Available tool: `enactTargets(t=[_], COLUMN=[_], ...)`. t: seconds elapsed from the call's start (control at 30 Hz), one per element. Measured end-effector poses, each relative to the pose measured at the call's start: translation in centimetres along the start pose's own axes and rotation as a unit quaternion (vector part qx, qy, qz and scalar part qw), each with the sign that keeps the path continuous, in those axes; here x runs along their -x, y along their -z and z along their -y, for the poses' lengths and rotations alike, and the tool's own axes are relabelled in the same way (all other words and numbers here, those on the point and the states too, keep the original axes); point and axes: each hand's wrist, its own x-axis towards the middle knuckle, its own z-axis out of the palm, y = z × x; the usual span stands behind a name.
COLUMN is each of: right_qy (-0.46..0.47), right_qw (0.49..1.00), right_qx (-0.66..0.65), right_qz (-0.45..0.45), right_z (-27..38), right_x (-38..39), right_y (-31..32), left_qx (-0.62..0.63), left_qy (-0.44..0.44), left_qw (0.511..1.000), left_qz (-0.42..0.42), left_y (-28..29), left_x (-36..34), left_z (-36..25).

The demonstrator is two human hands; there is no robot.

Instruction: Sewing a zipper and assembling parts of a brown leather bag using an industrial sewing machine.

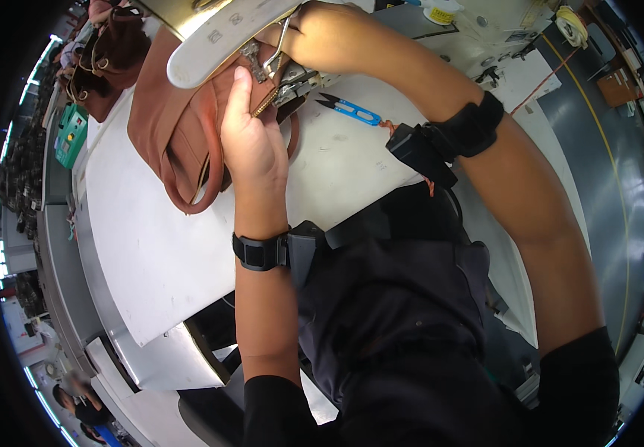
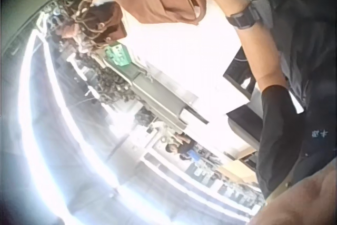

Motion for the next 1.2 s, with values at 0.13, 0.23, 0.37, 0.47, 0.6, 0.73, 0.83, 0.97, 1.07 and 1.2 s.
enactTargets(t=[0.13,0.23,0.37,0.47,0.6,0.73,0.83,0.97,1.07,1.2], right_qy=[-0.063,-0.04,-0.04,-0.029,-0.056,-0.045,-0.07,-0.073,-0.062,-0.044], right_qw=[0.966,0.981,0.975,0.971,0.957,0.937,0.935,0.935,0.933,0.932], right_qx=[-0.191,-0.11,-0.119,-0.137,-0.197,-0.252,-0.265,-0.252,-0.232,-0.217], right_qz=[-0.162,-0.156,-0.183,-0.195,-0.204,-0.238,-0.224,-0.239,-0.267,-0.286], right_z=[1.2,1.2,1.5,1.4,2.2,2.9,3.4,3.5,3.3,3.4], right_x=[1.6,0.9,1.2,1.5,2.2,3.0,3.2,3.2,3.0,2.9], right_y=[0.7,-0.6,-0.6,-0.2,1.2,1.1,1.0,0.4,-0.1,0.0], left_qx=[-0.011,-0.033,-0.111,-0.127,-0.071,-0.063,-0.052,-0.07,-0.108,-0.145], left_qy=[-0.011,-0.003,-0.034,-0.044,-0.015,-0.03,-0.029,-0.027,-0.027,-0.032], left_qw=[1.0,0.998,0.993,0.99,0.997,0.998,0.998,0.997,0.994,0.989], left_qz=[-0.007,-0.058,-0.035,-0.044,-0.012,-0.004,-0.023,-0.013,-0.01,0.005], left_y=[-0.5,-0.5,0.3,0.6,0.6,1.0,0.9,1.5,1.3,1.8], left_x=[0.5,2.6,4.4,4.4,4.6,5.8,6.1,6.1,5.7,5.1], left_z=[-0.4,-0.1,0.3,0.1,-0.5,0.2,0.1,-0.3,-0.6,-1.3])
